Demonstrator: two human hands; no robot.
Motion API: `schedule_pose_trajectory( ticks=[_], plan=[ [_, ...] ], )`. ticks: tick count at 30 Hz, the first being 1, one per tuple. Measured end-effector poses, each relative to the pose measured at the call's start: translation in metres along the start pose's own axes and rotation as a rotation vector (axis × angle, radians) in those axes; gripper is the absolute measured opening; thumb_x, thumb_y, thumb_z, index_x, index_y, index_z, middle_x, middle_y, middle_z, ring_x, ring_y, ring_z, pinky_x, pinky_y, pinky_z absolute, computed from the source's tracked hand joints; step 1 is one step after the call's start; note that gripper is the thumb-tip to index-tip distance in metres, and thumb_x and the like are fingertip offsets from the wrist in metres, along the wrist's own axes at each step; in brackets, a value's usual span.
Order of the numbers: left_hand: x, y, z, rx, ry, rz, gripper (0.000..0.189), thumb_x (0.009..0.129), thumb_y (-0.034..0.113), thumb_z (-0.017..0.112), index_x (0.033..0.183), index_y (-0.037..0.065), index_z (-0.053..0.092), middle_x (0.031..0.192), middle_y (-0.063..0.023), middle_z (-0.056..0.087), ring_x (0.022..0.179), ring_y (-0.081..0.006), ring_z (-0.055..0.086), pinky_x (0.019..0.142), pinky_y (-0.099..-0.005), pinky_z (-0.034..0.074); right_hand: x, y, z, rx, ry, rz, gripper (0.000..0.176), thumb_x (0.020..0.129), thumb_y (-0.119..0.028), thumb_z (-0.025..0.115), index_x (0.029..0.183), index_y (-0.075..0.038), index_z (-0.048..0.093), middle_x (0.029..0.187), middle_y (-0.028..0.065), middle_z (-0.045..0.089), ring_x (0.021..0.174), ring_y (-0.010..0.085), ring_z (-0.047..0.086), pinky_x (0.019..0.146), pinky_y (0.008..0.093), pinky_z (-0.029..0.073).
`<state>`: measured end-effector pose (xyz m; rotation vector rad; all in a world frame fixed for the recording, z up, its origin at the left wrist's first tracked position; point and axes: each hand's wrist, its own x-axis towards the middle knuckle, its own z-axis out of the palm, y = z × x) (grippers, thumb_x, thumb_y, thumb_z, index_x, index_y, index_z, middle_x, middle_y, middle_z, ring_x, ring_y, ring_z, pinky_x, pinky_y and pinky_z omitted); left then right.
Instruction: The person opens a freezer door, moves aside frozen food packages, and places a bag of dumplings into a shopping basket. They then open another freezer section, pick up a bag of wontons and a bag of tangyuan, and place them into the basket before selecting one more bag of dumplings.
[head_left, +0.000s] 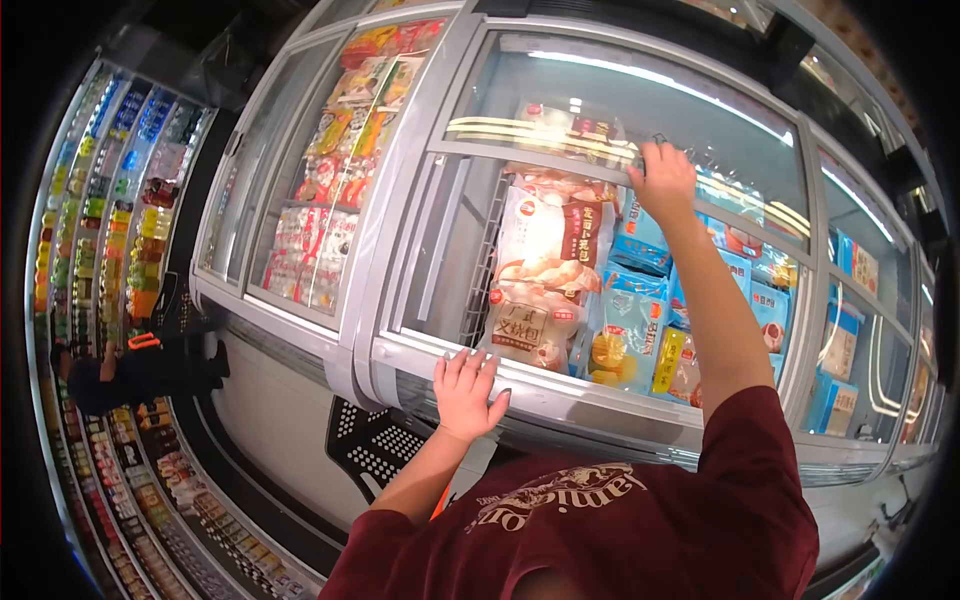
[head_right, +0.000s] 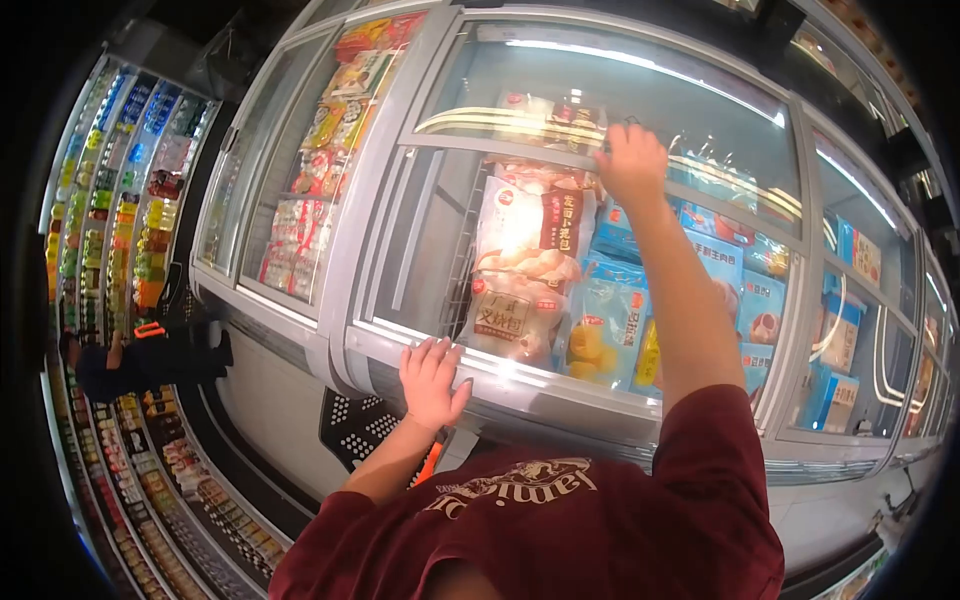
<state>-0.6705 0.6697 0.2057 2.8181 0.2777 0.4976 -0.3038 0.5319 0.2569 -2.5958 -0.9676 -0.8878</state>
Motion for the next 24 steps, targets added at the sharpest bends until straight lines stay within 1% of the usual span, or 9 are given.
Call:
schedule_pose_trajectory(
  ticks=[4, 7, 9, 13, 14, 15, 19, 22, 24],
  plan=[
    [-0.006, -0.002, 0.002, -0.074, 0.111, -0.046, 0.047, 0.066, 0.036, 0.057, 0.105, 0.009, 0.054, 0.112, -0.0099, 0.049, 0.107, -0.0292, 0.04, 0.091, -0.0454, 0.027, -0.001, -0.009, 0.001, -0.055, -0.06, 0.016, 0.03, 0.065, -0.026, 0.066, 0.082, -0.007, 0.051, 0.08, 0.0108, 0.051, 0.075, 0.0282, 0.05, 0.061, 0.0406, 0.04],
    [-0.011, -0.006, 0.008, -0.142, 0.178, -0.025, 0.051, 0.065, 0.033, 0.06, 0.106, 0.005, 0.05, 0.115, -0.0151, 0.044, 0.107, -0.0339, 0.037, 0.091, -0.0468, 0.027, -0.02, -0.023, -0.023, -0.027, -0.096, 0.026, 0.028, 0.067, -0.026, 0.064, 0.079, -0.005, 0.05, 0.078, 0.0122, 0.051, 0.075, 0.029, 0.05, 0.062, 0.0401, 0.04],
    [-0.015, -0.006, 0.01, -0.149, 0.228, -0.004, 0.054, 0.065, 0.032, 0.061, 0.109, 0.003, 0.047, 0.117, -0.0173, 0.042, 0.108, -0.0359, 0.035, 0.091, -0.0484, 0.027, -0.042, -0.041, -0.041, -0.036, -0.2, 0.098, 0.026, 0.067, -0.025, 0.062, 0.076, -0.005, 0.049, 0.078, 0.0118, 0.05, 0.074, 0.0296, 0.05, 0.063, 0.0397, 0.039],
    [-0.018, -0.005, 0.013, -0.081, 0.286, 0.027, 0.059, 0.066, 0.032, 0.061, 0.114, 0.002, 0.042, 0.122, -0.0193, 0.038, 0.111, -0.0378, 0.032, 0.092, -0.0514, 0.023, -0.105, -0.071, -0.074, 0.046, -0.166, -0.011, 0.026, 0.065, -0.024, 0.062, 0.078, -0.007, 0.048, 0.076, 0.0083, 0.048, 0.07, 0.0264, 0.048, 0.06, 0.0383, 0.037],
    [-0.018, -0.006, 0.015, -0.061, 0.29, 0.032, 0.06, 0.067, 0.033, 0.061, 0.114, 0.001, 0.042, 0.122, -0.0197, 0.037, 0.111, -0.0381, 0.032, 0.093, -0.0523, 0.022, -0.119, -0.08, -0.084, 0.041, -0.189, -0.002, 0.026, 0.065, -0.024, 0.062, 0.08, -0.007, 0.048, 0.076, 0.0082, 0.047, 0.071, 0.0256, 0.048, 0.06, 0.0381, 0.036],
    [-0.02, -0.007, 0.02, -0.07, 0.284, 0.041, 0.061, 0.069, 0.032, 0.059, 0.117, 0.001, 0.04, 0.126, -0.0196, 0.034, 0.115, -0.0395, 0.029, 0.094, -0.0548, 0.018, -0.133, -0.089, -0.094, 0.041, -0.218, 0.011, 0.026, 0.066, -0.023, 0.061, 0.081, -0.007, 0.048, 0.077, 0.0081, 0.046, 0.072, 0.0247, 0.047, 0.061, 0.0379, 0.036],
    [-0.021, -0.007, 0.021, 0.017, 0.21, 0.094, 0.063, 0.073, 0.03, 0.055, 0.125, 0.001, 0.035, 0.132, -0.018, 0.03, 0.121, -0.0404, 0.023, 0.096, -0.0567, 0.013, -0.171, -0.115, -0.122, 0.137, -0.288, 0.042, 0.027, 0.067, -0.023, 0.059, 0.085, -0.006, 0.049, 0.08, 0.0101, 0.045, 0.078, 0.0258, 0.046, 0.066, 0.0391, 0.035],
    [-0.018, -0.002, 0.017, 0.045, 0.149, 0.048, 0.062, 0.075, 0.034, 0.05, 0.127, 0.006, 0.034, 0.134, -0.0123, 0.03, 0.122, -0.0348, 0.025, 0.097, -0.0555, 0.013, -0.186, -0.125, -0.138, 0.149, -0.337, 0.057, 0.026, 0.067, -0.022, 0.059, 0.085, -0.005, 0.049, 0.08, 0.0105, 0.046, 0.078, 0.027, 0.046, 0.065, 0.0396, 0.035],
    [-0.015, 0.001, 0.01, 0.046, 0.109, 0.044, 0.06, 0.075, 0.033, 0.049, 0.129, 0.01, 0.034, 0.134, -0.0091, 0.03, 0.123, -0.0317, 0.026, 0.098, -0.0552, 0.013, -0.195, -0.133, -0.146, 0.17, -0.316, 0.068, 0.025, 0.067, -0.02, 0.059, 0.084, -0.005, 0.049, 0.079, 0.0109, 0.045, 0.077, 0.0275, 0.046, 0.064, 0.0397, 0.035]
  ],
)
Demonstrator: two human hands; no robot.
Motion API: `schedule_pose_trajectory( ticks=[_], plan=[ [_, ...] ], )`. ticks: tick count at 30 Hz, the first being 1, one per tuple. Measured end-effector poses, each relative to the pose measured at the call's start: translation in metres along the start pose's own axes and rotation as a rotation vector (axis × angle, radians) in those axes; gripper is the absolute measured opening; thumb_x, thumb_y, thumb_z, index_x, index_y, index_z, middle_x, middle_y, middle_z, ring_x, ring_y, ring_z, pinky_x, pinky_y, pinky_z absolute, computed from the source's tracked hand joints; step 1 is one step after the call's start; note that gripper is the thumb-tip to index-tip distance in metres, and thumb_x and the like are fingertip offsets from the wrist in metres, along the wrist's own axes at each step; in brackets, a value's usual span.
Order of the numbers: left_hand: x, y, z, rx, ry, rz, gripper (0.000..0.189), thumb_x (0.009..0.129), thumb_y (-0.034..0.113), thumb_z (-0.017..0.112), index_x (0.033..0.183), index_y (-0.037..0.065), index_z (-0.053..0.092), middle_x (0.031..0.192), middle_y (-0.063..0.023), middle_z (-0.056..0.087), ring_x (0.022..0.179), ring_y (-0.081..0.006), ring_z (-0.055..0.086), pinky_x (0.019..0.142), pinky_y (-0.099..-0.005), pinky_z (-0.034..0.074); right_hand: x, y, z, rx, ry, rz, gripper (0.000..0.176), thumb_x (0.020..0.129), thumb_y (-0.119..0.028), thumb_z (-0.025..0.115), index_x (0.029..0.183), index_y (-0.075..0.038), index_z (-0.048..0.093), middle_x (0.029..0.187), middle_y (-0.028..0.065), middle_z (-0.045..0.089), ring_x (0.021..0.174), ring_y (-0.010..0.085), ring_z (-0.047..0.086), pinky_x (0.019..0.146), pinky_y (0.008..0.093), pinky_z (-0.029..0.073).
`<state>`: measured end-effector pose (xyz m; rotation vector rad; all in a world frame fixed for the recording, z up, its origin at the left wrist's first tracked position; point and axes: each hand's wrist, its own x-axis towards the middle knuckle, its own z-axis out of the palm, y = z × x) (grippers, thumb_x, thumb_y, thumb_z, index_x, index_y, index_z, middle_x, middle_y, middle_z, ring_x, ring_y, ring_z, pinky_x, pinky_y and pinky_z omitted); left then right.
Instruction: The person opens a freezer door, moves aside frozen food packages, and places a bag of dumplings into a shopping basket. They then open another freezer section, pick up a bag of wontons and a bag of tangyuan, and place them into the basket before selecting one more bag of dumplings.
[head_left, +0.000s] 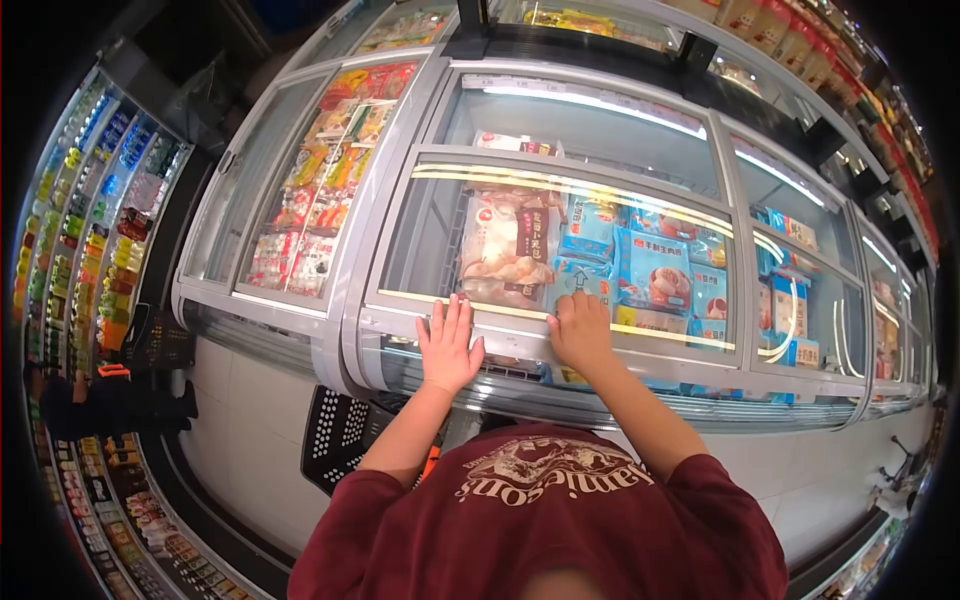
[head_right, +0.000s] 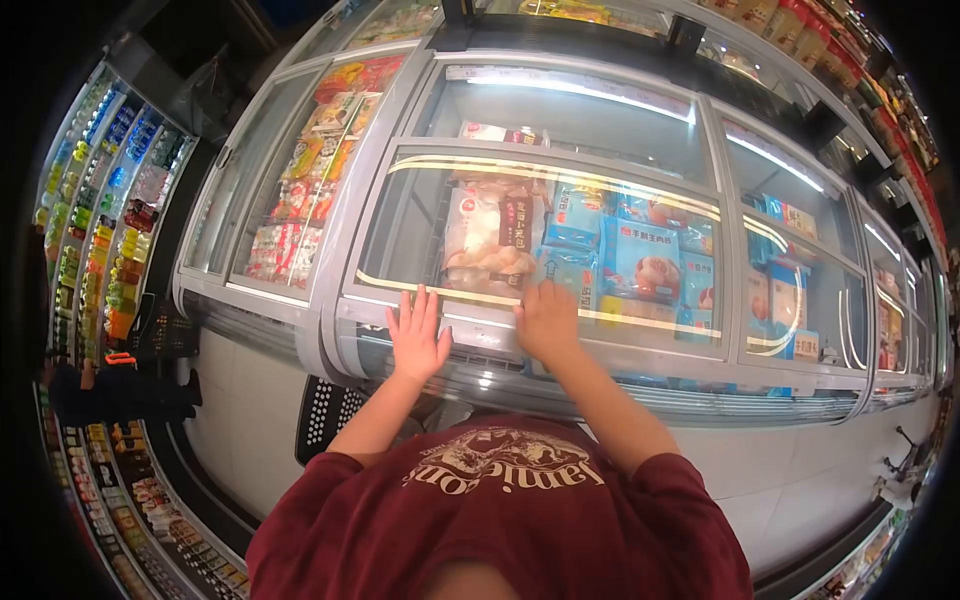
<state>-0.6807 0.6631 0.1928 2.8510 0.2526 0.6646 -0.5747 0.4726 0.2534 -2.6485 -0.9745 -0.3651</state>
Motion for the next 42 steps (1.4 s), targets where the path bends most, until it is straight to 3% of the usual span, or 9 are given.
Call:
schedule_pose_trajectory(
  ticks=[17, 21, 24, 28, 32, 35, 38, 39, 42],
  plan=[
    [0.005, 0.001, -0.004, -0.011, -0.061, 0.039, 0.056, 0.075, 0.03, 0.052, 0.125, 0.012, 0.038, 0.13, -0.0121, 0.035, 0.119, -0.0349, 0.03, 0.096, -0.0528, 0.021, -0.043, 0.038, 0.0, 0.202, 0.185, -0.069, 0.045, 0.063, -0.01, 0.06, 0.105, 0.0, 0.046, 0.1, 0.017, 0.049, 0.088, 0.0328, 0.048, 0.075, 0.0429, 0.037],
    [-0.046, 0.014, -0.032, -0.045, -0.061, -0.274, 0.059, 0.077, 0.026, 0.053, 0.128, 0.007, 0.03, 0.135, -0.0227, 0.018, 0.123, -0.0462, 0.012, 0.098, -0.055, 0.011, -0.04, 0.043, -0.005, 0.257, 0.149, -0.101, 0.047, 0.065, -0.009, 0.058, 0.109, 0.001, 0.044, 0.103, 0.0182, 0.049, 0.09, 0.0339, 0.047, 0.076, 0.0434, 0.036],
    [-0.137, 0.014, -0.078, 0.175, -0.108, -0.494, 0.063, 0.073, 0.028, 0.056, 0.128, 0.007, 0.032, 0.134, -0.022, 0.019, 0.122, -0.0462, 0.015, 0.095, -0.0585, 0.013, -0.041, 0.041, -0.003, 0.258, 0.163, -0.104, 0.049, 0.065, -0.009, 0.057, 0.111, 0.001, 0.042, 0.104, 0.0192, 0.048, 0.092, 0.0349, 0.046, 0.077, 0.0436, 0.036],
    [-0.27, 0.008, -0.141, 0.359, -0.216, -0.923, 0.065, 0.069, 0.022, 0.06, 0.126, 0.007, 0.033, 0.134, -0.0223, 0.019, 0.122, -0.0444, 0.014, 0.097, -0.0558, 0.014, -0.044, 0.04, -0.006, 0.261, 0.152, -0.112, 0.051, 0.065, -0.01, 0.057, 0.112, 0.001, 0.041, 0.106, 0.0201, 0.047, 0.096, 0.0361, 0.043, 0.08, 0.044, 0.036],
    [-0.369, 0.002, -0.161, 0.073, -0.324, -1.25, 0.059, 0.074, 0.032, 0.058, 0.123, 0.007, 0.037, 0.126, -0.017, 0.037, 0.119, -0.0304, 0.031, 0.098, -0.049, 0.017, -0.051, 0.039, -0.003, 0.234, 0.157, -0.041, 0.052, 0.066, -0.01, 0.057, 0.114, 0.001, 0.041, 0.105, 0.021, 0.046, 0.097, 0.0372, 0.043, 0.083, 0.0441, 0.035],
    [-0.388, 0.004, -0.148, -0.184, -0.506, -1.329, 0.051, 0.077, 0.039, 0.055, 0.114, 0.006, 0.047, 0.108, -0.0137, 0.053, 0.104, -0.0251, 0.048, 0.093, -0.0418, 0.03, -0.053, 0.042, 0.006, 0.228, 0.165, -0.044, 0.052, 0.066, -0.01, 0.057, 0.114, 0.001, 0.04, 0.105, 0.0216, 0.046, 0.097, 0.0376, 0.043, 0.084, 0.044, 0.035],
    [-0.383, -0.003, -0.147, -0.587, -0.457, -1.356, 0.041, 0.079, 0.039, 0.053, 0.103, 0.006, 0.055, 0.091, -0.0109, 0.06, 0.088, -0.0258, 0.056, 0.08, -0.0341, 0.041, -0.052, 0.04, 0.007, 0.178, 0.194, -0.06, 0.051, 0.067, -0.01, 0.056, 0.114, 0.002, 0.039, 0.107, 0.0222, 0.045, 0.098, 0.038, 0.043, 0.084, 0.044, 0.035],
    [-0.385, -0.001, -0.143, -0.569, -0.464, -1.244, 0.038, 0.076, 0.04, 0.056, 0.094, 0.006, 0.058, 0.077, -0.0098, 0.061, 0.074, -0.0257, 0.058, 0.066, -0.0312, 0.045, -0.052, 0.038, 0.008, 0.153, 0.204, -0.068, 0.051, 0.068, -0.01, 0.055, 0.114, 0.002, 0.039, 0.107, 0.0224, 0.045, 0.099, 0.0382, 0.043, 0.085, 0.044, 0.035],
    [-0.375, 0.008, -0.149, -0.426, -0.64, -1.145, 0.038, 0.072, 0.041, 0.059, 0.088, 0.007, 0.058, 0.073, -0.0122, 0.06, 0.069, -0.0277, 0.058, 0.063, -0.0347, 0.045, -0.054, 0.032, 0.013, 0.035, 0.213, -0.022, 0.051, 0.07, -0.011, 0.054, 0.116, 0.002, 0.037, 0.11, 0.0228, 0.044, 0.101, 0.0382, 0.043, 0.086, 0.0444, 0.034]
  ],
)
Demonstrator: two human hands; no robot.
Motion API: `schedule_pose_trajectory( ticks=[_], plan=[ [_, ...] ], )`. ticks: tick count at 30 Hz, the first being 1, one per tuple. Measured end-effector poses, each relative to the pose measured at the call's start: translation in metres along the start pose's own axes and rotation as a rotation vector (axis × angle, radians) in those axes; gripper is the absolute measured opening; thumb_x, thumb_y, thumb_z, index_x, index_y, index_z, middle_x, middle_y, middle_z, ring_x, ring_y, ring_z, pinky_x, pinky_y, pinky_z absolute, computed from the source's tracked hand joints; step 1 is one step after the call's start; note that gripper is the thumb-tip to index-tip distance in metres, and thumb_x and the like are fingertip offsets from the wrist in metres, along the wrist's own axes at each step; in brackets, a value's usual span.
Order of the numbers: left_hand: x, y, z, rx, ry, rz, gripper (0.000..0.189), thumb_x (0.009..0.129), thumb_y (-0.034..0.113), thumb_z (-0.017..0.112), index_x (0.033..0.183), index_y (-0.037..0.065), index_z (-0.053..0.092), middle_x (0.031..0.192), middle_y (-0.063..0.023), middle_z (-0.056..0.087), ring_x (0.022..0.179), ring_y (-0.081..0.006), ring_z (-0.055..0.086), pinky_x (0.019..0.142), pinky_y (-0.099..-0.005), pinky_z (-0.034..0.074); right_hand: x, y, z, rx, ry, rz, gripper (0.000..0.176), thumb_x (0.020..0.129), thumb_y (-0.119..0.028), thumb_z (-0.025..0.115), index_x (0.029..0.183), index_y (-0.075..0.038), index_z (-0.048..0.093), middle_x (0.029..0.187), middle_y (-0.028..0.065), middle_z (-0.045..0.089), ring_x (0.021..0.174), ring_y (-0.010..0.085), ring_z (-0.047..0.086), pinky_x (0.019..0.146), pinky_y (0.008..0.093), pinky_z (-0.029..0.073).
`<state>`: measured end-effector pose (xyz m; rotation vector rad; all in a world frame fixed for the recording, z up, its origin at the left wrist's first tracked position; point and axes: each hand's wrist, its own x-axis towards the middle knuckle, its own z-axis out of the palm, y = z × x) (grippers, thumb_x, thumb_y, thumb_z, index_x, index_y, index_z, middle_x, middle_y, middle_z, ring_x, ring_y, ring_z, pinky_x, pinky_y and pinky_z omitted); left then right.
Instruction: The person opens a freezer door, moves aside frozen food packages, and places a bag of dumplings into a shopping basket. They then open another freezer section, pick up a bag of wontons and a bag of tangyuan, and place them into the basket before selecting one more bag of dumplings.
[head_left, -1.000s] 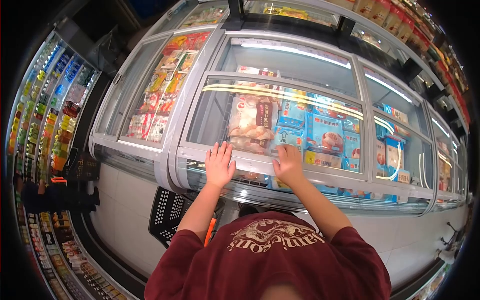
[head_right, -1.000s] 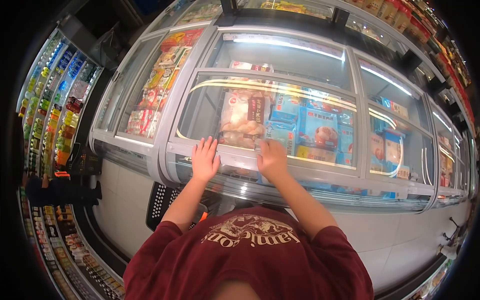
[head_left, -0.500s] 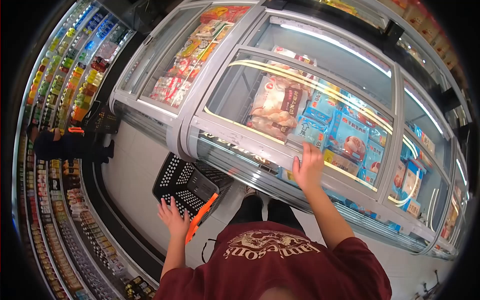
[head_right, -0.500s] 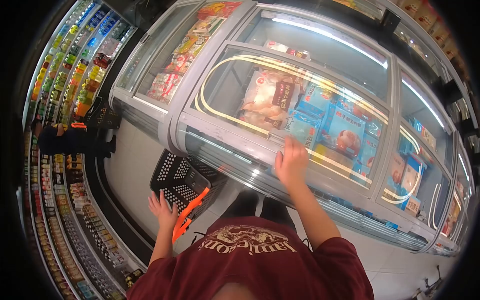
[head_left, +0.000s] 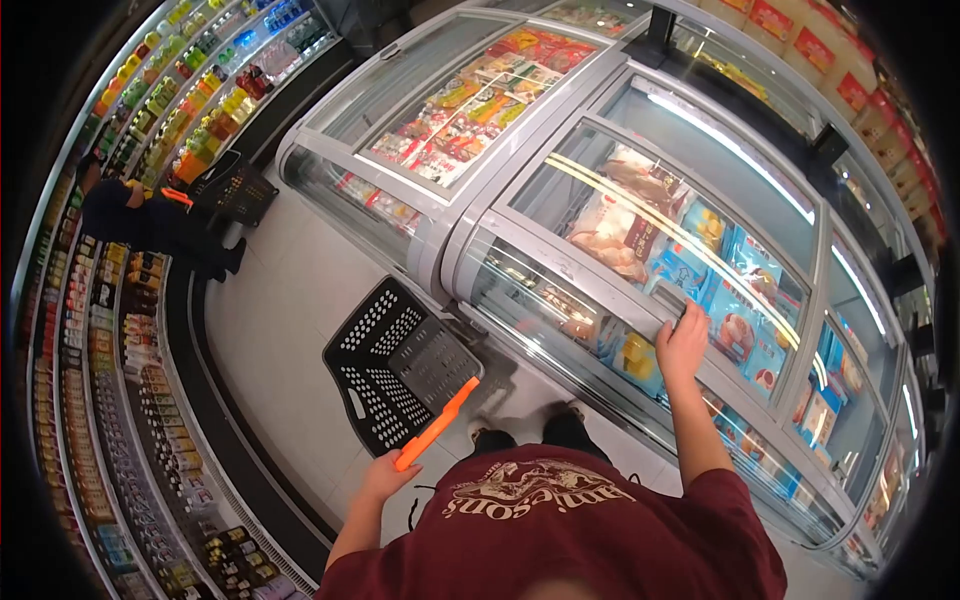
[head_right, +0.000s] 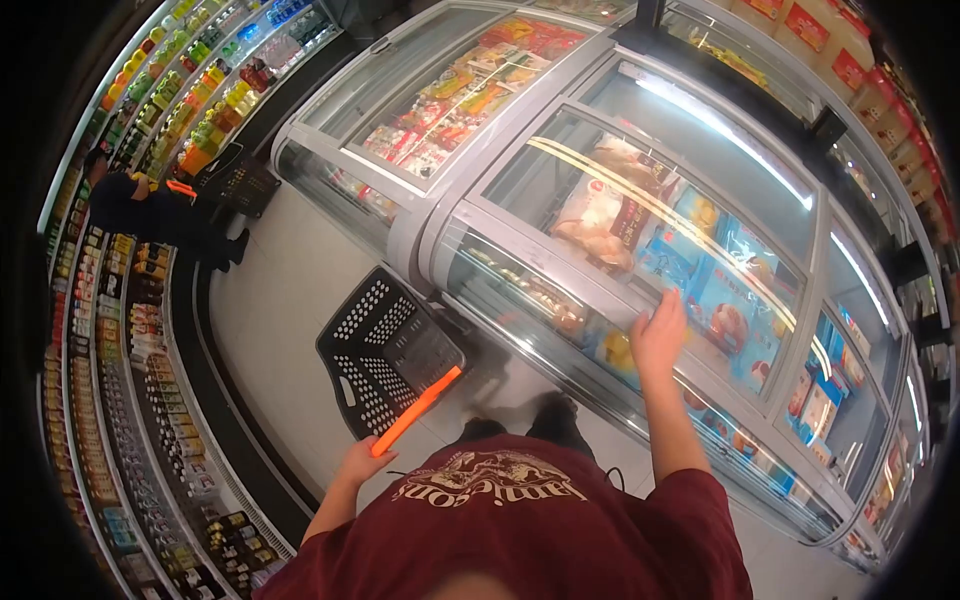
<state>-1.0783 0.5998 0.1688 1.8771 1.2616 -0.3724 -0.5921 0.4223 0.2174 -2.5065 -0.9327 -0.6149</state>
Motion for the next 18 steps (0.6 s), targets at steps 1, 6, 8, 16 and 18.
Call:
schedule_pose_trajectory(
  ticks=[1, 6, 8, 16, 18],
  plan=[
    [0.0, -0.001, 0.0, -0.003, 0.038, -0.002, 0.038, 0.071, 0.041, 0.06, 0.087, 0.007, 0.058, 0.072, -0.013, 0.06, 0.069, -0.0286, 0.058, 0.062, -0.0353, 0.045, -0.002, -0.004, 0.001, -0.054, 0.002, 0.033, 0.051, 0.07, -0.011, 0.053, 0.117, 0.002, 0.037, 0.112, 0.0229, 0.044, 0.101, 0.0381, 0.042, 0.086, 0.0445, 0.034],
    [0.007, -0.004, -0.003, -0.003, 0.11, 0.036, 0.035, 0.07, 0.04, 0.061, 0.081, 0.007, 0.057, 0.07, -0.0156, 0.059, 0.07, -0.0327, 0.058, 0.06, -0.039, 0.045, -0.029, -0.037, 0.014, -0.258, 0.074, 0.097, 0.058, 0.071, -0.016, 0.056, 0.122, 0.001, 0.033, 0.123, 0.0251, 0.035, 0.114, 0.0405, 0.033, 0.095, 0.0457, 0.028],
    [0.009, -0.008, -0.012, 0.028, 0.144, 0.097, 0.036, 0.071, 0.04, 0.06, 0.079, 0.005, 0.056, 0.069, -0.017, 0.059, 0.069, -0.0351, 0.057, 0.059, -0.0413, 0.045, -0.057, -0.093, 0.015, -0.109, -0.013, 0.073, 0.061, 0.07, -0.017, 0.058, 0.122, 0.001, 0.033, 0.124, 0.0255, 0.033, 0.116, 0.0419, 0.03, 0.096, 0.0477, 0.025],
    [0.043, -0.042, -0.055, -0.04, 0.138, 0.26, 0.035, 0.072, 0.036, 0.062, 0.075, 0.002, 0.054, 0.065, -0.0175, 0.057, 0.065, -0.0345, 0.057, 0.056, -0.0395, 0.044, -0.177, -0.324, 0.014, 0.599, -0.887, -0.611, 0.065, 0.069, -0.023, 0.061, 0.126, -0.011, 0.033, 0.13, 0.0136, 0.031, 0.121, 0.0322, 0.027, 0.097, 0.0481, 0.024],
    [0.052, -0.045, -0.065, -0.051, 0.139, 0.26, 0.034, 0.072, 0.035, 0.062, 0.076, 0.002, 0.054, 0.065, -0.0172, 0.057, 0.065, -0.0347, 0.057, 0.056, -0.0396, 0.044, -0.172, -0.34, 0.012, 0.429, -0.882, -0.752, 0.067, 0.067, -0.021, 0.064, 0.126, -0.015, 0.034, 0.133, 0.0087, 0.03, 0.123, 0.0285, 0.025, 0.097, 0.0483, 0.024]
  ],
)
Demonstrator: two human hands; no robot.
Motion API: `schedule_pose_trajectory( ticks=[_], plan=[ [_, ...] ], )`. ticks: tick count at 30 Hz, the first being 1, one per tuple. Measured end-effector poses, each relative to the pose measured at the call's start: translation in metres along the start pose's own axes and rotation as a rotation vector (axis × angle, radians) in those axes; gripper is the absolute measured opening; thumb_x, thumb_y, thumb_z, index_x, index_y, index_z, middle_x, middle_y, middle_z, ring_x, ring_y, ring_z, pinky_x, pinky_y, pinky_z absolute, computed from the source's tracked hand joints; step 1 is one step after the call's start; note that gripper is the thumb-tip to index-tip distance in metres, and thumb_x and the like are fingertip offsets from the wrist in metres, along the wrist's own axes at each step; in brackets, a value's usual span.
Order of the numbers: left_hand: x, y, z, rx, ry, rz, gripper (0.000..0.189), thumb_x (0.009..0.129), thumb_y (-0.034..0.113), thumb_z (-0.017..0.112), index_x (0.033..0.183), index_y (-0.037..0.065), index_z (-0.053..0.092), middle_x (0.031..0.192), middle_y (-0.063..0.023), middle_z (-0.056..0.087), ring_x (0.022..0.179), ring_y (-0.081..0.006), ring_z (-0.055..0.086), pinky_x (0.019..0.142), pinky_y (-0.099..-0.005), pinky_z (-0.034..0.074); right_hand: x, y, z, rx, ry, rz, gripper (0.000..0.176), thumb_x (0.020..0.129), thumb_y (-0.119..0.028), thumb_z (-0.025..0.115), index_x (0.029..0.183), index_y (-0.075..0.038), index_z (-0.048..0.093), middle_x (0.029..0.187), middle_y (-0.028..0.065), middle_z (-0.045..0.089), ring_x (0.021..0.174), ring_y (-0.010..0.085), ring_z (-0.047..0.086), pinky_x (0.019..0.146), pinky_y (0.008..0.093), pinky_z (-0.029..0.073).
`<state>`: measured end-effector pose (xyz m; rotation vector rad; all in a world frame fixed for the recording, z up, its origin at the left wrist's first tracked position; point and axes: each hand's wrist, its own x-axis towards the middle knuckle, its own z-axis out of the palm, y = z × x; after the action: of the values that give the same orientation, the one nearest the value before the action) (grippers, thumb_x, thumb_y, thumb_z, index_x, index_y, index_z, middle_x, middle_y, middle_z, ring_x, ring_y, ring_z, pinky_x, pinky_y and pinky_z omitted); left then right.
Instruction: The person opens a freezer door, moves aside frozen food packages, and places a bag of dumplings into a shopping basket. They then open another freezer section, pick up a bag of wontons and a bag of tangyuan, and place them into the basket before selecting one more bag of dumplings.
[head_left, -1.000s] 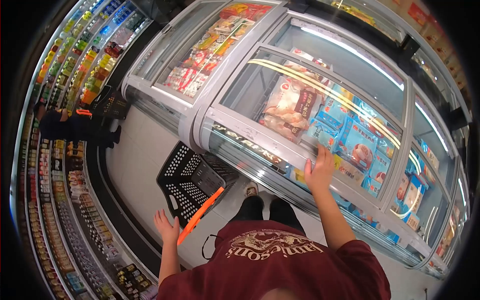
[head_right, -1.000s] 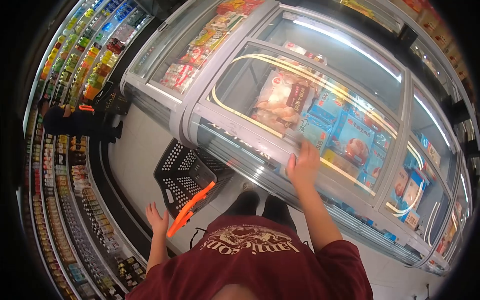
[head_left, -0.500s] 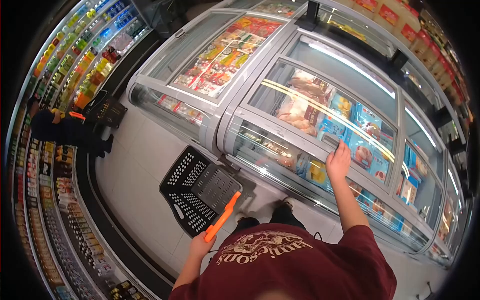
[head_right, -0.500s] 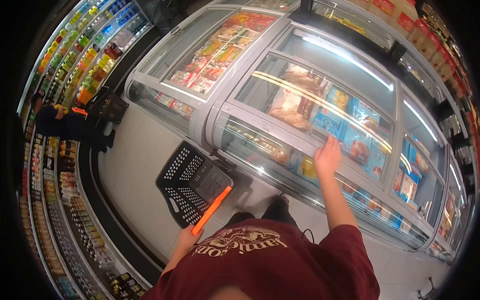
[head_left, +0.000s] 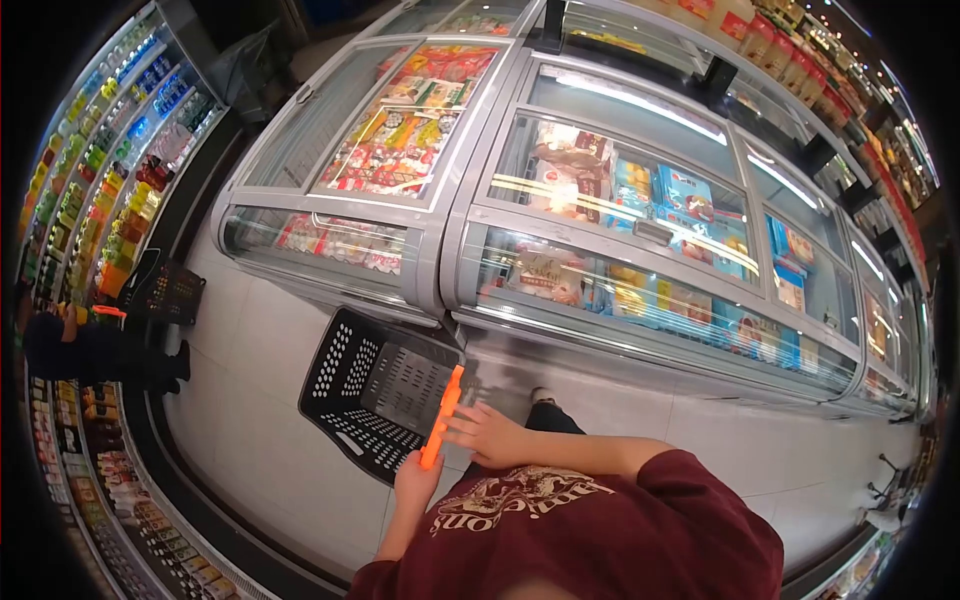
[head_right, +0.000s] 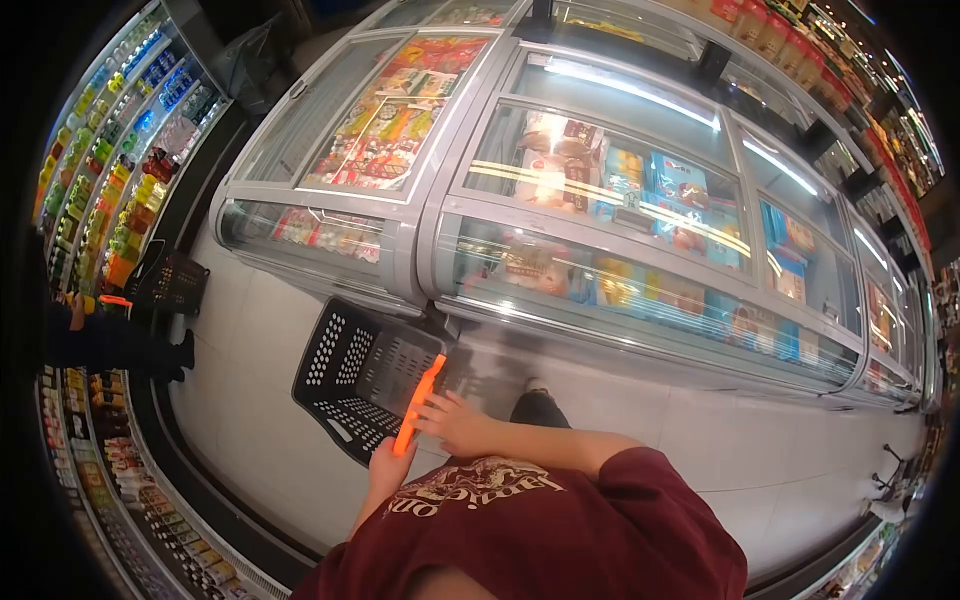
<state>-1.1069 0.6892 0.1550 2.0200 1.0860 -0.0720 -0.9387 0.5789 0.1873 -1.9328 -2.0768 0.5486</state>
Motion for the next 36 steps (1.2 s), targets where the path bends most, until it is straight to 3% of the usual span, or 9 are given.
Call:
schedule_pose_trajectory(
  ticks=[1, 8, 12, 15, 17, 21, 30, 33, 36],
  plan=[
    [0.006, -0.003, -0.003, -0.005, 0.004, 0.0, 0.034, 0.072, 0.034, 0.062, 0.077, 0.002, 0.054, 0.065, -0.0172, 0.057, 0.065, -0.0347, 0.057, 0.056, -0.0397, 0.044, 0.01, 0.005, 0.011, -0.117, 0.043, -0.002, 0.069, 0.064, -0.018, 0.066, 0.126, -0.018, 0.034, 0.134, 0.0054, 0.027, 0.124, 0.0264, 0.024, 0.096, 0.0482, 0.025],
    [0.043, -0.021, -0.034, -0.018, 0.068, -0.023, 0.034, 0.072, 0.036, 0.061, 0.076, 0.003, 0.054, 0.065, -0.0168, 0.057, 0.064, -0.0351, 0.056, 0.056, -0.0405, 0.044, 0.096, 0.009, 0.033, -0.194, 0.16, -0.003, 0.072, 0.064, -0.013, 0.06, 0.129, -0.024, 0.03, 0.135, 0.0118, 0.023, 0.125, 0.0334, 0.018, 0.097, 0.0513, 0.021],
    [0.076, -0.035, -0.06, 0.094, 0.156, -0.087, 0.035, 0.071, 0.037, 0.061, 0.073, 0.003, 0.053, 0.065, -0.0166, 0.057, 0.064, -0.0348, 0.056, 0.056, -0.0414, 0.043, 0.149, 0.02, 0.022, -0.167, 0.024, -0.075, 0.073, 0.065, -0.013, 0.058, 0.13, -0.025, 0.028, 0.136, 0.012, 0.022, 0.127, 0.0346, 0.014, 0.097, 0.0555, 0.016],
    [0.111, -0.072, -0.079, -0.008, 0.148, -0.176, 0.036, 0.071, 0.038, 0.062, 0.072, 0.003, 0.053, 0.064, -0.0164, 0.057, 0.063, -0.0346, 0.056, 0.055, -0.042, 0.043, 0.203, 0.023, 0.028, -0.187, 0.021, -0.116, 0.075, 0.064, -0.014, 0.058, 0.13, -0.025, 0.026, 0.135, 0.012, 0.023, 0.127, 0.0337, 0.014, 0.098, 0.057, 0.013],
    [0.128, -0.096, -0.096, -0.006, 0.207, -0.168, 0.035, 0.07, 0.037, 0.063, 0.071, 0.003, 0.053, 0.063, -0.0164, 0.057, 0.062, -0.0345, 0.056, 0.055, -0.0417, 0.043, 0.239, 0.015, 0.011, -0.243, -0.099, -0.134, 0.074, 0.064, -0.016, 0.058, 0.13, -0.025, 0.026, 0.135, 0.0118, 0.023, 0.127, 0.0332, 0.015, 0.098, 0.0566, 0.013],
    [0.157, -0.127, -0.146, -0.072, 0.287, -0.176, 0.032, 0.069, 0.033, 0.065, 0.068, 0.003, 0.053, 0.062, -0.0161, 0.056, 0.061, -0.0337, 0.056, 0.053, -0.04, 0.043, 0.317, 0.013, 0.039, -0.26, -0.131, -0.221, 0.072, 0.067, -0.021, 0.058, 0.131, -0.026, 0.024, 0.134, 0.0122, 0.025, 0.126, 0.0328, 0.016, 0.098, 0.0569, 0.009],
    [0.233, -0.188, -0.267, 0.103, 0.36, -0.135, 0.031, 0.068, 0.036, 0.064, 0.064, 0.006, 0.055, 0.061, -0.0134, 0.056, 0.059, -0.031, 0.056, 0.052, -0.0379, 0.044, 0.472, -0.02, -0.005, -0.21, -0.458, -0.203, 0.078, 0.069, -0.02, 0.058, 0.134, -0.028, 0.017, 0.137, 0.0118, 0.019, 0.127, 0.0323, 0.012, 0.099, 0.0566, 0.006],
    [0.259, -0.209, -0.315, 0.145, 0.305, -0.123, 0.032, 0.069, 0.037, 0.062, 0.066, 0.006, 0.055, 0.062, -0.0142, 0.056, 0.06, -0.0318, 0.056, 0.054, -0.0382, 0.044, 0.525, -0.028, 0.018, -0.207, -0.318, -0.161, 0.083, 0.066, -0.02, 0.061, 0.135, -0.028, 0.015, 0.137, 0.0118, 0.019, 0.127, 0.0324, 0.012, 0.099, 0.0559, 0.005],
    [0.29, -0.238, -0.358, 0.156, 0.282, -0.05, 0.034, 0.069, 0.039, 0.061, 0.067, 0.006, 0.055, 0.062, -0.0142, 0.056, 0.06, -0.0318, 0.056, 0.054, -0.0387, 0.044, 0.571, -0.042, 0.007, -0.226, -0.31, -0.129, 0.071, 0.07, -0.02, 0.054, 0.133, -0.027, 0.021, 0.136, 0.0134, 0.023, 0.127, 0.0331, 0.017, 0.097, 0.0587, 0.011]
  ],
)
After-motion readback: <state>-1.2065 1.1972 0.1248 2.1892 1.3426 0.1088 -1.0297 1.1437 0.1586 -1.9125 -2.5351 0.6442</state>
